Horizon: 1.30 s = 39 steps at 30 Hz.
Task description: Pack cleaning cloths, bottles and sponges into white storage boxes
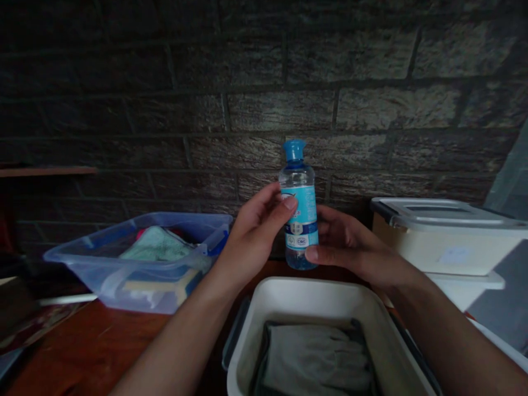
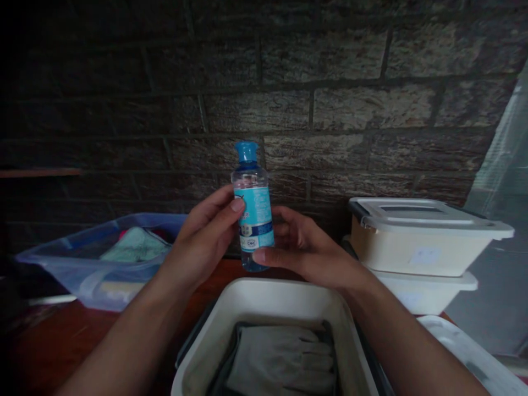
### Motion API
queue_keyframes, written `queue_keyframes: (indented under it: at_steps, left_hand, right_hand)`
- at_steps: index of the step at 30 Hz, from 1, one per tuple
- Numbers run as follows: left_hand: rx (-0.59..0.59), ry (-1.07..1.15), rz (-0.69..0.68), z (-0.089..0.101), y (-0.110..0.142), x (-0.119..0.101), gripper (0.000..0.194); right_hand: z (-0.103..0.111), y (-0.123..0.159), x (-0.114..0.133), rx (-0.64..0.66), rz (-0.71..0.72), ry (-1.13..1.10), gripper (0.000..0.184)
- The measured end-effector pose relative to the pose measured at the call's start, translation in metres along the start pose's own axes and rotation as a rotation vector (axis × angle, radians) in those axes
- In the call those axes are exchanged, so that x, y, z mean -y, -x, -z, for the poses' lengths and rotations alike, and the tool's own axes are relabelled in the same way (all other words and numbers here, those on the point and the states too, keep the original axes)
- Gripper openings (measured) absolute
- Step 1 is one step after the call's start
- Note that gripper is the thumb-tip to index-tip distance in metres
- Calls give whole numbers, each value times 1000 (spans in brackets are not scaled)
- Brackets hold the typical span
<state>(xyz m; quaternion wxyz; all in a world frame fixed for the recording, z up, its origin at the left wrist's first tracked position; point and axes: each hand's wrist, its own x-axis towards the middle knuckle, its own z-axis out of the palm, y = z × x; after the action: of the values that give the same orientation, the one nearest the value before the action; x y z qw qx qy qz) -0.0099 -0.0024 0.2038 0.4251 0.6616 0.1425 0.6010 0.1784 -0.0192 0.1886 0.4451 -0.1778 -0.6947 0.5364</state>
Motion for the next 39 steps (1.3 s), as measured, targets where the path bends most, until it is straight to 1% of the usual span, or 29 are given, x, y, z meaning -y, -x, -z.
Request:
queue_keyframes:
  at_steps: [6,12,15,18,20,24,26,31,33,35,37,39]
  left_hand:
    - [11,18,22,1,-2,5,31]
    - [20,30,30,1,-1,4,33]
    - [-22,83,50,0,0,3,35]
    - [-48,181,29,-1,-1,2,34]
    - [-23,196,31,0,-1,1,32]
    - [86,120,61,2,1,2,28]
    - [121,92,77,1,3,3,30]
    - [124,32,106,-3,4,5,36]
    - [103,32,102,-3,3,7,36]
    - [90,72,87,-3,1,11,37]
    - [102,141,75,-2,0,15,37]
    - [127,198,73,-1,0,18,36]
  right_hand:
    - [1,-1,-2,17,-44,-9,62]
    - [2,-2,-2,27,-16,-18,63]
    - [3,-2,-3,9,-8,-17,67]
    - [4,-3,-4,-4,6,-5,68]
    - [5,-3,-4,-9,5,-11,67]
    - [4,-4,-6,-12,28,-11,62]
    - [4,-3,-7,-15,45,1,61]
    - [6,-3,-10,-28,33,67,67]
    - [8,-3,-11,-37,30,96,64]
    - [9,-3,-12,-45,33,92,56]
    - [10,-2,-13,-31,26,65,48]
    - [10,-1,-11,0,4,46,47]
